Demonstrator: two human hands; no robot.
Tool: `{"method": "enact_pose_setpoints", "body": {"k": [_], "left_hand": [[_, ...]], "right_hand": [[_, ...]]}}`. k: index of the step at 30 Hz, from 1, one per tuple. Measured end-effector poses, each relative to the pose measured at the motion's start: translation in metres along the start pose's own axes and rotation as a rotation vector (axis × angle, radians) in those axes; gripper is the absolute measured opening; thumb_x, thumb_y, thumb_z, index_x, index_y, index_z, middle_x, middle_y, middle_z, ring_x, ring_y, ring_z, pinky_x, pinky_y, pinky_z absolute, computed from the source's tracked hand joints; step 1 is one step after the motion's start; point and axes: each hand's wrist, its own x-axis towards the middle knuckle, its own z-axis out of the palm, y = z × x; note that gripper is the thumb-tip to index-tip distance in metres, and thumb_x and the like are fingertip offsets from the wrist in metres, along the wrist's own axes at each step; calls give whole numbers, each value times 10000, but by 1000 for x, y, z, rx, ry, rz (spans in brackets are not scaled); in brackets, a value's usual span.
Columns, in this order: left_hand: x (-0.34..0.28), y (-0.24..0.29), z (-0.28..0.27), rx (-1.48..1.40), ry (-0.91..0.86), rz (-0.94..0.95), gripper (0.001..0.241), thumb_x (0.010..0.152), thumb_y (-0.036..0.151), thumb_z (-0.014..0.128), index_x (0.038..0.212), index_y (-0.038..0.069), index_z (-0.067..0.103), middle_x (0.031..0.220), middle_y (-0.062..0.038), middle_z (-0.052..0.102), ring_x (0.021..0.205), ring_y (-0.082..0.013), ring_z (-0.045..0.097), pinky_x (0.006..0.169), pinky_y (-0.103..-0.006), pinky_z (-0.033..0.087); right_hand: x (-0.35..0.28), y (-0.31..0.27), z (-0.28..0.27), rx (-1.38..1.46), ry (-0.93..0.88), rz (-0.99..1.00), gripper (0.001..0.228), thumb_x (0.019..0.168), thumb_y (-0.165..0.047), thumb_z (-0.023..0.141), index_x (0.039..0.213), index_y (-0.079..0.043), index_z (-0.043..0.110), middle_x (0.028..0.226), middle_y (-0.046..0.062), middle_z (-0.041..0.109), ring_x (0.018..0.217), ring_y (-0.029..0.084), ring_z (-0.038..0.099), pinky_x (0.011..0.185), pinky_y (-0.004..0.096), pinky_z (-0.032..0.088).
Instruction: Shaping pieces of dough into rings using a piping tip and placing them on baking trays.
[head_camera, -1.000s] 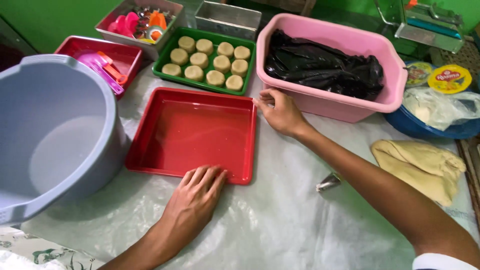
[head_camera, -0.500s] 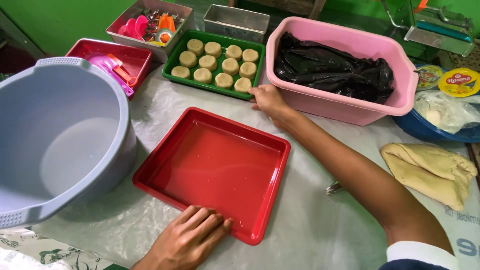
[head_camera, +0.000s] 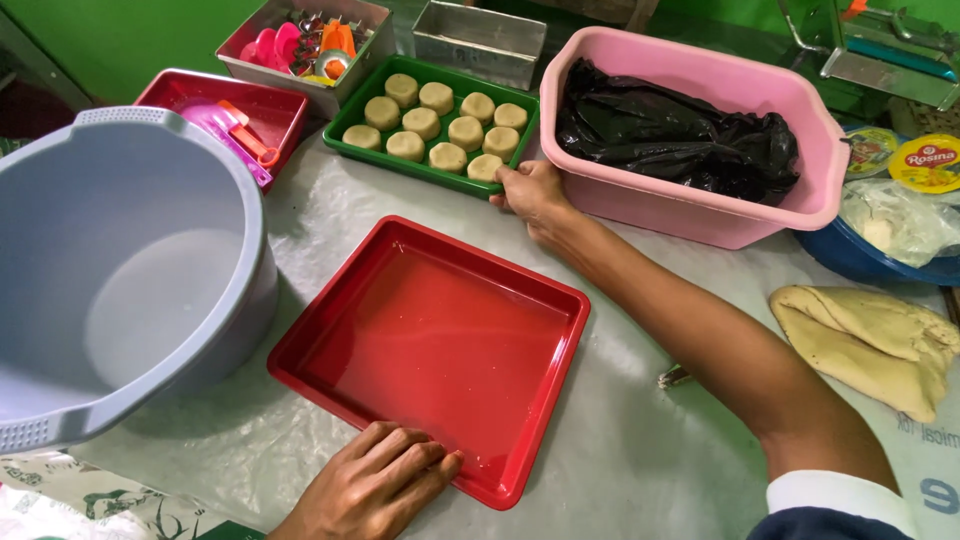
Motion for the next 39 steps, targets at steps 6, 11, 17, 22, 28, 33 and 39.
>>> {"method": "enact_pose_setpoints", "body": {"k": [6, 11, 17, 22, 28, 33, 39], "left_hand": [[-5, 4, 2, -32, 1, -50, 285, 896, 111, 707, 1166, 36, 760, 1060, -127, 734, 999, -256, 697, 888, -441, 568], [7, 18, -14, 29, 74, -37, 222, 893, 117, 725, 1098, 43, 769, 1028, -101, 729, 958, -228, 709, 871, -391, 566], [12, 29, -21, 88, 134, -77, 178, 892, 146, 744, 1064, 112, 775, 992, -49, 745, 942, -195, 729, 862, -368, 582], [32, 30, -33, 25, 113, -148, 255, 906, 162, 682, 1131, 81, 770, 1025, -72, 749, 1013, -214, 714, 880, -382, 580], [63, 21, -57, 6, 155, -41, 259, 906, 122, 655, 1125, 6, 732, 1066, -116, 713, 955, -239, 693, 841, -403, 544], [89, 12, -68, 43, 126, -145, 334, 840, 110, 651, 1157, 31, 720, 1055, -79, 687, 944, -217, 636, 824, -369, 510], [117, -19, -69, 53, 127, -171, 412, 757, 3, 690, 1166, 3, 737, 1053, -82, 703, 935, -222, 621, 872, -377, 524]], "right_hand": [[-40, -5, -14, -28, -69, -24, 178, 973, -45, 628, 994, 132, 620, 962, 146, 660, 629, 149, 684, 561, 185, 618], [-46, 11, -37, -7, -157, -74, 157, 949, -40, 626, 952, 111, 585, 998, 163, 649, 682, 200, 670, 622, 256, 632], [-64, 17, -68, -255, -268, -181, 114, 934, -75, 659, 952, 38, 667, 823, 102, 687, 628, 139, 648, 553, 232, 547], [-68, 35, -86, -146, -417, -246, 142, 910, -14, 628, 810, -105, 583, 706, -53, 514, 606, 27, 383, 498, 233, 309], [-105, 29, -94, -159, -408, -162, 89, 900, 5, 639, 944, -61, 598, 812, 5, 579, 689, 83, 487, 582, 261, 415], [-146, 29, -92, -179, -391, -65, 221, 888, 28, 653, 1103, -8, 617, 938, 74, 658, 789, 150, 611, 683, 295, 541], [-187, 23, -93, -204, -377, 37, 387, 877, 51, 666, 1263, 47, 635, 1065, 144, 737, 888, 217, 736, 784, 329, 668]]}}
